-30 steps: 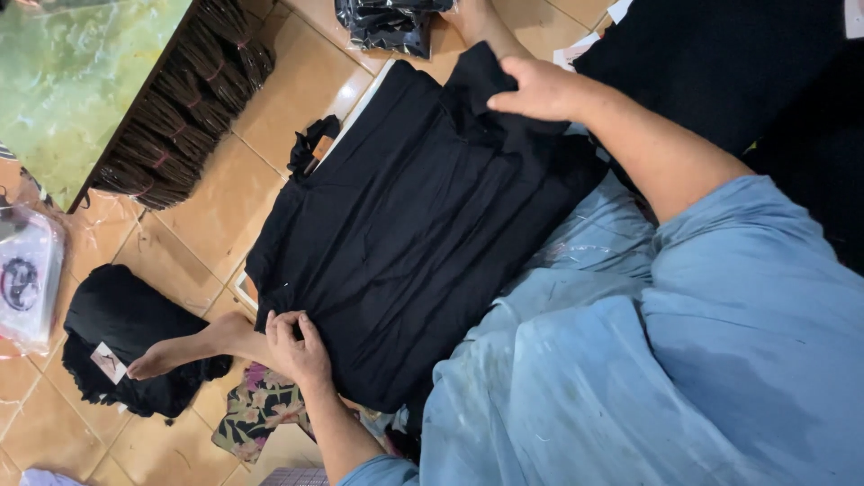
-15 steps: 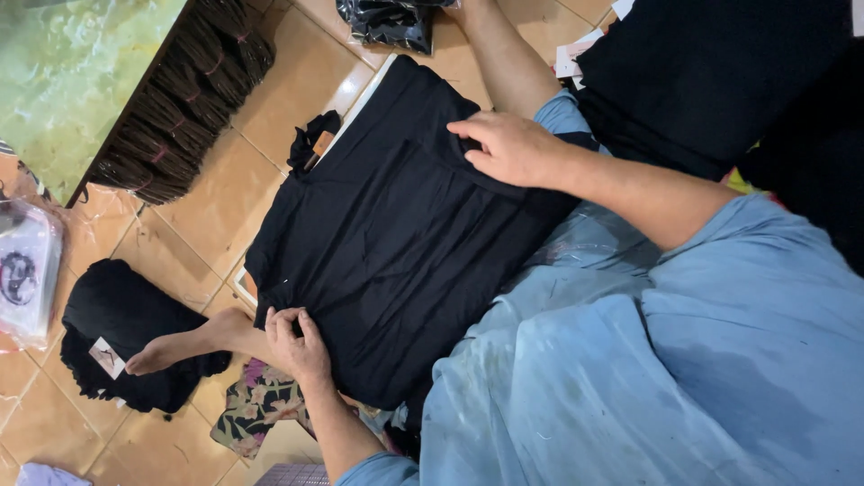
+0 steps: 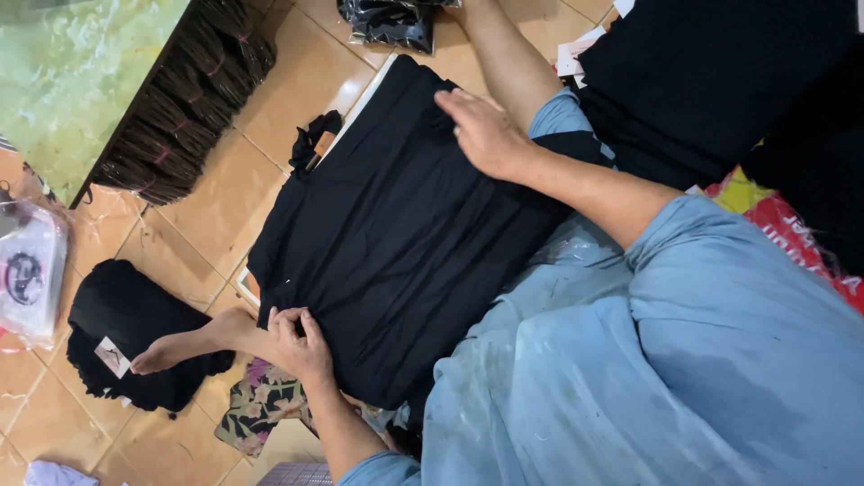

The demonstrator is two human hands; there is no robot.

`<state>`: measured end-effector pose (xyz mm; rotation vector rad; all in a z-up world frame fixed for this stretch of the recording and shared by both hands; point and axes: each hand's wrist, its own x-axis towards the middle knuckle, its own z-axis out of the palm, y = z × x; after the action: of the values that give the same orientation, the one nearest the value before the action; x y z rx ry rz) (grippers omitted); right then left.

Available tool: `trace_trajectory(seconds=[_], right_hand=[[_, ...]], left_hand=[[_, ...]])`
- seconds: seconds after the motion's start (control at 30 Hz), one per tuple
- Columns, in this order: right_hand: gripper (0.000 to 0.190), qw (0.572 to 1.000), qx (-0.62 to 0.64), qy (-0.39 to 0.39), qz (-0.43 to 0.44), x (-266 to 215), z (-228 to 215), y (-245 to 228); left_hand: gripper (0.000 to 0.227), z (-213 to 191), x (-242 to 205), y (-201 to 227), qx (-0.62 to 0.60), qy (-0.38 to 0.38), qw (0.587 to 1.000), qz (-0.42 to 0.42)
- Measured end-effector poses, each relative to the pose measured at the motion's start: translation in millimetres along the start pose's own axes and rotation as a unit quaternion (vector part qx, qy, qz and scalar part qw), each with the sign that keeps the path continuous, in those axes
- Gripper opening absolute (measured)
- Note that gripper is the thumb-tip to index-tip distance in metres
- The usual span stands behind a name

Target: The person folds a black t-shirt by hand on the floor, smoothing the fabric and aligning the edges. The folded shirt is placed on a nearby stack of similar folded shirts.

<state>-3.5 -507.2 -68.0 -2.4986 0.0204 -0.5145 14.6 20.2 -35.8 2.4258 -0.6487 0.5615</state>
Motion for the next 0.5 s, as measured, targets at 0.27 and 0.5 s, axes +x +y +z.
trace_trajectory(seconds=[0.27,0.5], right_hand=[[0.069,0.998,-0.039,-0.041,-0.006,-7.6,-61.0,-77.7],[0.087,0.989,-0.118,-0.079,-0.039,-12.4,-39.4,-64.2]], left_hand=[[0.011,-6.3,5.4,16.0,-0.008,-0.021,1.000,-0.010],[0.009,-1.1,0.1,-13.5,0.023,-0.008,0.999,0.047]])
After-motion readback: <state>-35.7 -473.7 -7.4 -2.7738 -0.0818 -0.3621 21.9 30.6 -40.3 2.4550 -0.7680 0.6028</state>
